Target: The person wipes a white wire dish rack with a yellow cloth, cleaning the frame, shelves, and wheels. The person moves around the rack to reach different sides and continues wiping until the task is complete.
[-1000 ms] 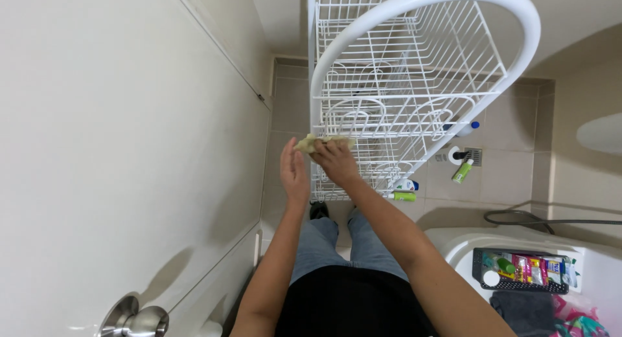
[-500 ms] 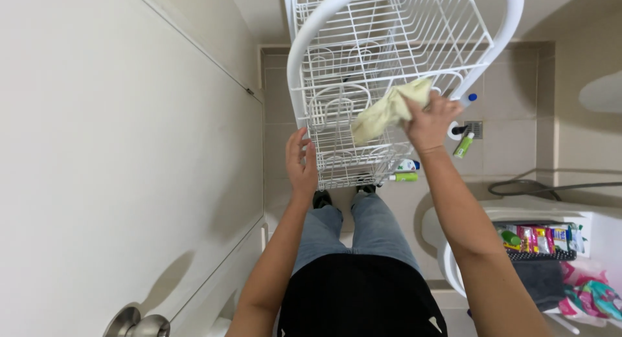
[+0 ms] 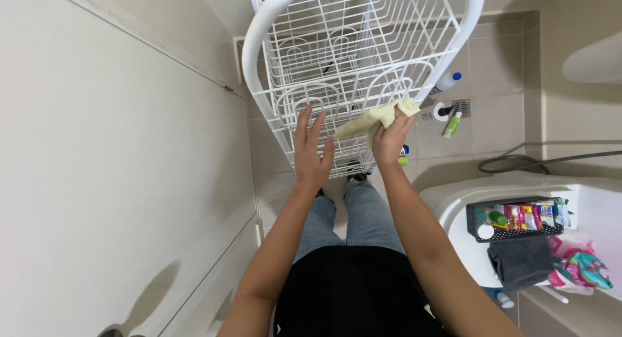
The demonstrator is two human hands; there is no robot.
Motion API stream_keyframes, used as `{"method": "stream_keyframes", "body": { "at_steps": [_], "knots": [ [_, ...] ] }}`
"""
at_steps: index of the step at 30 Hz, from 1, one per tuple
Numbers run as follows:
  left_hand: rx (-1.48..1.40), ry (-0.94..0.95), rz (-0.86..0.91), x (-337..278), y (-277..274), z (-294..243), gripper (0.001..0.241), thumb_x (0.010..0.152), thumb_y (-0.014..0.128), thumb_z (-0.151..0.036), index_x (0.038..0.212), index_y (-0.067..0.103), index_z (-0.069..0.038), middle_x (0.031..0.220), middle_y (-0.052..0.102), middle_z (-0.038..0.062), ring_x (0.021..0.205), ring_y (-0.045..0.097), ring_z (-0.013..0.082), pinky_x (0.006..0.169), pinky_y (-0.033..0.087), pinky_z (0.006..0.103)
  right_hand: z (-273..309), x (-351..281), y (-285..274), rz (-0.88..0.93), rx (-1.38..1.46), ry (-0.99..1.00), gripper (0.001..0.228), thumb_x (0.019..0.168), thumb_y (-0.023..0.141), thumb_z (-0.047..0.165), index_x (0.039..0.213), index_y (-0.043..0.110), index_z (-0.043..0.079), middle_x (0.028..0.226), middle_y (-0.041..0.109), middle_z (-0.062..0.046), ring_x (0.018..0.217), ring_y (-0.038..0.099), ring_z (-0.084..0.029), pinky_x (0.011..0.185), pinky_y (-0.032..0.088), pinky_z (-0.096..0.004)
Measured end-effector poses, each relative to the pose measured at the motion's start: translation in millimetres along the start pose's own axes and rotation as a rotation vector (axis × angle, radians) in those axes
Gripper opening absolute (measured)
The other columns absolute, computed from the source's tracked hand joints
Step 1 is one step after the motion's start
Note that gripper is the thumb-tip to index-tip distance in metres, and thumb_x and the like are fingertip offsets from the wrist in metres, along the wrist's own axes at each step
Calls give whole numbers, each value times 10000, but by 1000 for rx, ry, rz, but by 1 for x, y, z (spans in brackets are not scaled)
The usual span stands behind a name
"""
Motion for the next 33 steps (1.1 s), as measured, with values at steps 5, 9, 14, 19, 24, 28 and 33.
{"method": "stream_keyframes", "body": {
  "at_steps": [5,9,14,19,24,28,33],
  "knots": [
    [86,-41,44,-9,12,20,559,1028,618,-145,1561,450,-156,1671,251,102,1556,223,339,1232,262,523,-41,14,-9,-170,142,250,522,797,598,-86,1297,498,25,1203,408,-199,1203,450,-475,1088,320,-583],
    [214,-128,113,-18,22,28,692,1009,641,-192,1630,336,-203,1719,121,112,1569,179,359,1233,208,582,-43,80,-23,-355,173,225,596,838,606,-18,1419,498,63,1303,418,-219,1312,434,-424,1179,285,-519],
    [269,-118,180,-26,31,34,765,977,625,-156,1637,238,-135,1720,72,189,1601,156,385,1274,218,503,42,143,-66,-278,236,58,606,825,446,-134,1380,437,108,1277,440,-134,1154,536,-303,1019,459,-415],
    [307,-164,197,-27,34,41,822,965,668,-144,1661,232,-185,1723,-4,182,1549,221,414,1220,283,549,-23,97,-62,-258,178,-8,446,827,543,-2,1272,566,18,1086,459,-205,1045,529,-429,1026,374,-488],
    [393,-148,231,-30,39,47,886,927,709,-138,1665,221,-177,1712,-2,215,1531,246,448,1220,302,538,-35,72,-69,-74,110,16,415,799,592,-7,1212,623,13,1097,502,-203,1047,539,-457,997,404,-531],
    [402,-194,247,-30,39,44,878,919,713,-124,1658,240,-158,1711,-15,216,1533,241,445,1216,323,535,-29,101,-69,-55,203,47,507,781,639,22,1283,571,12,1161,487,-235,1091,543,-450,1024,400,-546],
    [452,-139,207,-34,41,49,963,876,702,-112,1667,158,-193,1727,-8,189,1605,175,390,1192,391,449,5,157,-86,24,254,29,521,819,558,-88,1321,484,27,1231,516,-164,1100,543,-326,1008,448,-405]
  ]
}}
Point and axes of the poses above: each hand's wrist, its own x-axis towards the middle knuckle, its own y-axis out of the palm, z = x × y, the point moved 5 cm from there along x, towards the middle knuckle
